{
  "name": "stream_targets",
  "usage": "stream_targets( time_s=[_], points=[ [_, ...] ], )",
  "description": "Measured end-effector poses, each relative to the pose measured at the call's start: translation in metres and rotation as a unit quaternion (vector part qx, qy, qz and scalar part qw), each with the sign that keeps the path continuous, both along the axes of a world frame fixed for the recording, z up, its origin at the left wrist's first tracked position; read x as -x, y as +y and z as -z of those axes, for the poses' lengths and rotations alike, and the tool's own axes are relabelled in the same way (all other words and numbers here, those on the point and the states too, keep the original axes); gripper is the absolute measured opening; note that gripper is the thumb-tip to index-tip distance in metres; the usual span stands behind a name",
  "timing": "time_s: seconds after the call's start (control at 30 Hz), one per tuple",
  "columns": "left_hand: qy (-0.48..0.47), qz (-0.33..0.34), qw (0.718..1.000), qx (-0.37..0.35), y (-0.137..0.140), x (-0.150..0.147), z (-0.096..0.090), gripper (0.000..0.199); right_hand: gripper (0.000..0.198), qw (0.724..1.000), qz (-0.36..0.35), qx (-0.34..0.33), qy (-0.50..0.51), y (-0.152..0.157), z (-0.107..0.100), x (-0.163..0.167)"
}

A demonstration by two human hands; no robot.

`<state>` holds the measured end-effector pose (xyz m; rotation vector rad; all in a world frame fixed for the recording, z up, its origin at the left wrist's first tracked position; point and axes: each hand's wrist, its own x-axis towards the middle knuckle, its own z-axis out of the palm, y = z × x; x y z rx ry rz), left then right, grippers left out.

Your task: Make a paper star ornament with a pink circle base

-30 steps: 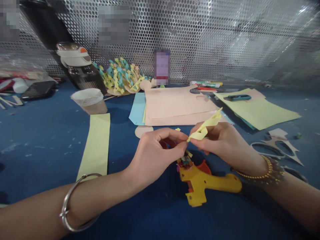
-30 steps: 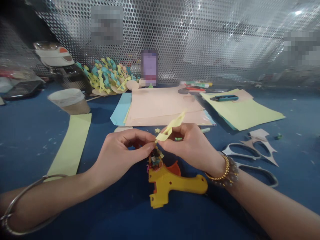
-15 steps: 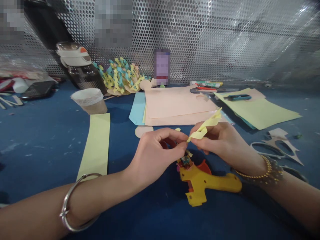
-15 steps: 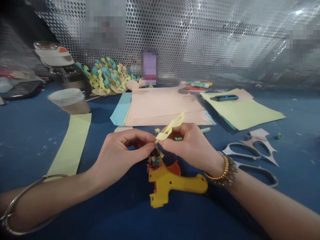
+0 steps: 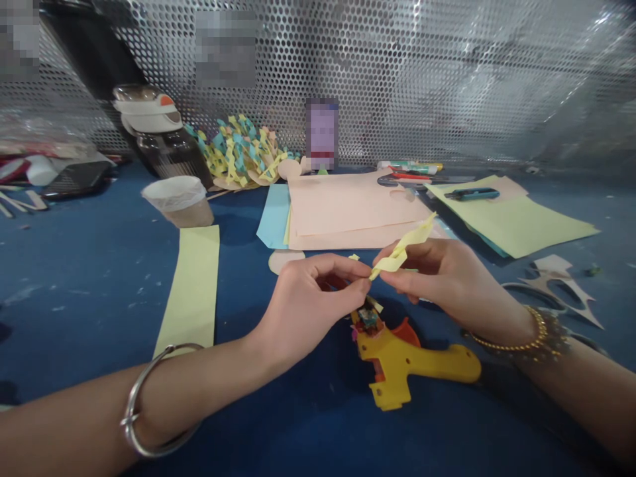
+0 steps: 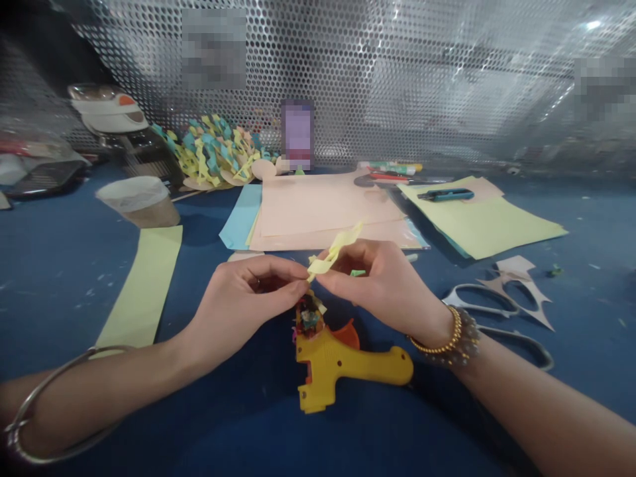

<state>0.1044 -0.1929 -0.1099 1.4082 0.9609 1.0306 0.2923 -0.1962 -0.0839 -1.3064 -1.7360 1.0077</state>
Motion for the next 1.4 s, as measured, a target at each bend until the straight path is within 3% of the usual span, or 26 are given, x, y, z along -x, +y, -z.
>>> stream_targets(
  time_s=[0.4,0.73,1.4],
  points=[
    [0.005,-0.004,1.0,0.007,0.0,0.0,-0.004,0.009,0.006,0.999,-0.03,0.0,-0.015,-0.002,-0.006,-0.002],
    [-0.011,0.034,0.998,0.049,0.001,0.001,-0.003,0.016,0.016,0.996,-0.036,0.081,0.011,0.002,0.002,-0.005],
    [-0.068,0.037,0.994,0.076,0.003,0.0,-0.004,0.021,0.015,0.995,-0.059,0.065,0.04,0.003,0.003,-0.006]
  ],
)
